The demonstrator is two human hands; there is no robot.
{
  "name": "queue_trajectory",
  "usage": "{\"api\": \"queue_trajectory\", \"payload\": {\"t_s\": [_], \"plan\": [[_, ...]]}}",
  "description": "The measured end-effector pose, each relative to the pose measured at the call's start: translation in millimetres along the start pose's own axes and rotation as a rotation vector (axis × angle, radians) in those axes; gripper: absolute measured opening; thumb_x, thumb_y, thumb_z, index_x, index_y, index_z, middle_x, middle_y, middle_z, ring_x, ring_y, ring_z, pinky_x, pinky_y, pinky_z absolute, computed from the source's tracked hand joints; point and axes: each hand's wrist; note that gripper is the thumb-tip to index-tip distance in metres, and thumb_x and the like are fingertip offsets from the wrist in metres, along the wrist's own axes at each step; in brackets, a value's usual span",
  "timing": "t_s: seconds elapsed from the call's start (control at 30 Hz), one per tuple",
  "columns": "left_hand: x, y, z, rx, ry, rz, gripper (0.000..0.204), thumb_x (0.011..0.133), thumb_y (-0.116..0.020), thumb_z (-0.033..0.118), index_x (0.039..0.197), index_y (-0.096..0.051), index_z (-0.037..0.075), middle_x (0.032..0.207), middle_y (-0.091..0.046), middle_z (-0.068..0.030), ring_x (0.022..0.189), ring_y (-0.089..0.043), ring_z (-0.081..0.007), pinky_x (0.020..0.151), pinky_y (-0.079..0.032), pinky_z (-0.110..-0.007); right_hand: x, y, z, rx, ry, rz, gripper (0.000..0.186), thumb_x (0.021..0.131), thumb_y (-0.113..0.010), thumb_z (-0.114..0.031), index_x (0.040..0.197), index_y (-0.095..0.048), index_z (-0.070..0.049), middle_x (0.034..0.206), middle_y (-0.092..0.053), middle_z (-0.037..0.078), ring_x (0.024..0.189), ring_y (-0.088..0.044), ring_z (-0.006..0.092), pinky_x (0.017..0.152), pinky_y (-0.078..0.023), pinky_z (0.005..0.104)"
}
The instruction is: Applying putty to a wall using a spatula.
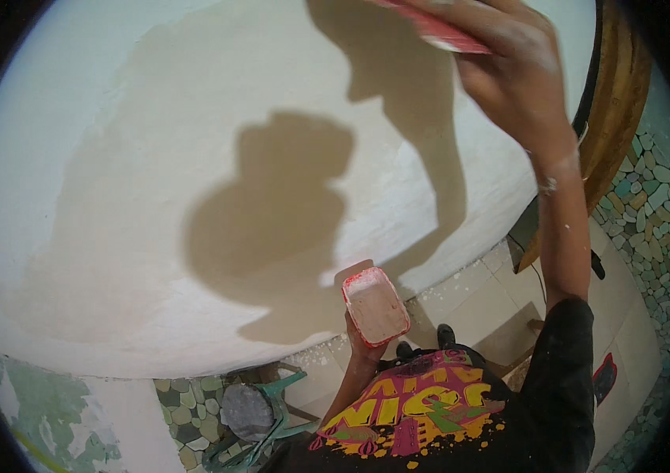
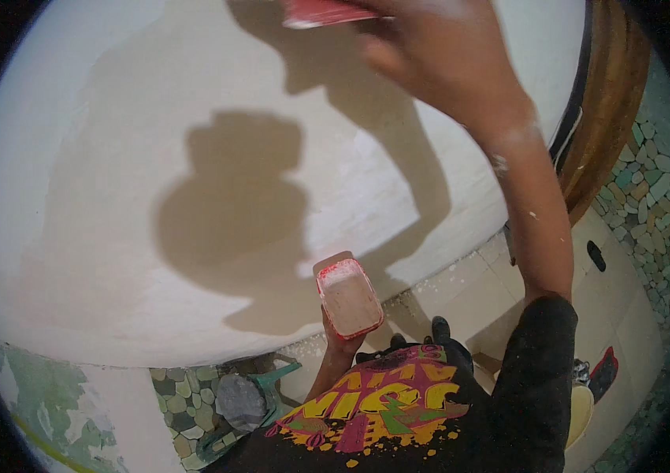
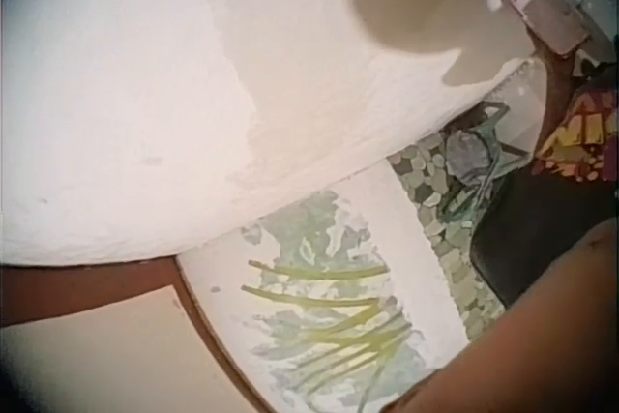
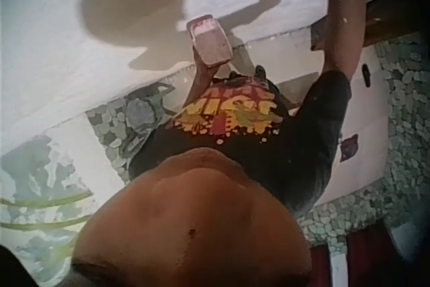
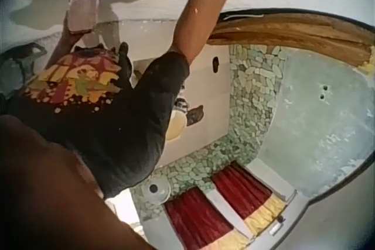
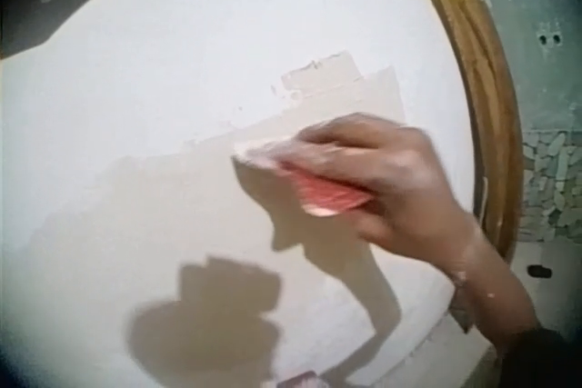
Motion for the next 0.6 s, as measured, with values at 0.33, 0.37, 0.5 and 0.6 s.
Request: {"api": "queue_trajectory", "payload": {"t_s": [0.33, 0.37, 0.5, 0.6], "plan": [[-2.3, 5.1, 3.5, 0.041, -0.054, 0.057, 0.067, 0.103, -0.055, 0.057, 0.155, -0.046, 0.017, 0.148, -0.058, -0.011, 0.132, -0.06, -0.0351, 0.108, -0.051, -0.058, -154.0, -72.6, -75.5, 0.131, -0.053, -0.186, 0.056, 0.08, -0.076, -0.018, 0.135, -0.069, -0.024, 0.132, -0.07, 0.01, 0.115, -0.071, 0.0322, 0.093, -0.061, 0.0412], [-1.6, 2.9, 3.8, 0.045, -0.047, 0.055, 0.067, 0.103, -0.055, 0.057, 0.155, -0.046, 0.017, 0.149, -0.057, -0.0108, 0.132, -0.059, -0.0351, 0.109, -0.051, -0.059, -163.5, -70.9, -77.8, 0.16, -0.072, -0.243, 0.056, 0.08, -0.075, -0.017, 0.136, -0.069, -0.024, 0.132, -0.07, 0.01, 0.115, -0.071, 0.0328, 0.096, -0.061, 0.0418], [-1.5, -5.5, 4.5, 0.057, -0.059, 0.045, 0.066, 0.103, -0.053, 0.058, 0.154, -0.046, 0.017, 0.148, -0.058, -0.0105, 0.132, -0.059, -0.0349, 0.11, -0.049, -0.059, -184.8, -65.2, -76.1, 0.223, -0.141, -0.277, 0.054, 0.08, -0.074, -0.016, 0.133, -0.071, -0.023, 0.13, -0.072, 0.01, 0.116, -0.071, 0.0334, 0.1, -0.059, 0.0435], [0.1, -0.4, 4.2, 0.03, -0.049, 0.098, 0.066, 0.104, -0.051, 0.059, 0.154, -0.046, 0.017, 0.148, -0.058, -0.0102, 0.132, -0.059, -0.0348, 0.111, -0.048, -0.058, -185.4, -68.7, -67.2, 0.12, -0.107, -0.128, 0.048, 0.081, -0.076, -0.018, 0.128, -0.074, -0.024, 0.132, -0.072, 0.011, 0.118, -0.07, 0.0324, 0.101, -0.058, 0.0437]]}}
Point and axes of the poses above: each hand's wrist, its own x-axis towards the middle knuckle, its own y-axis out of the back of the hand, z = x × y
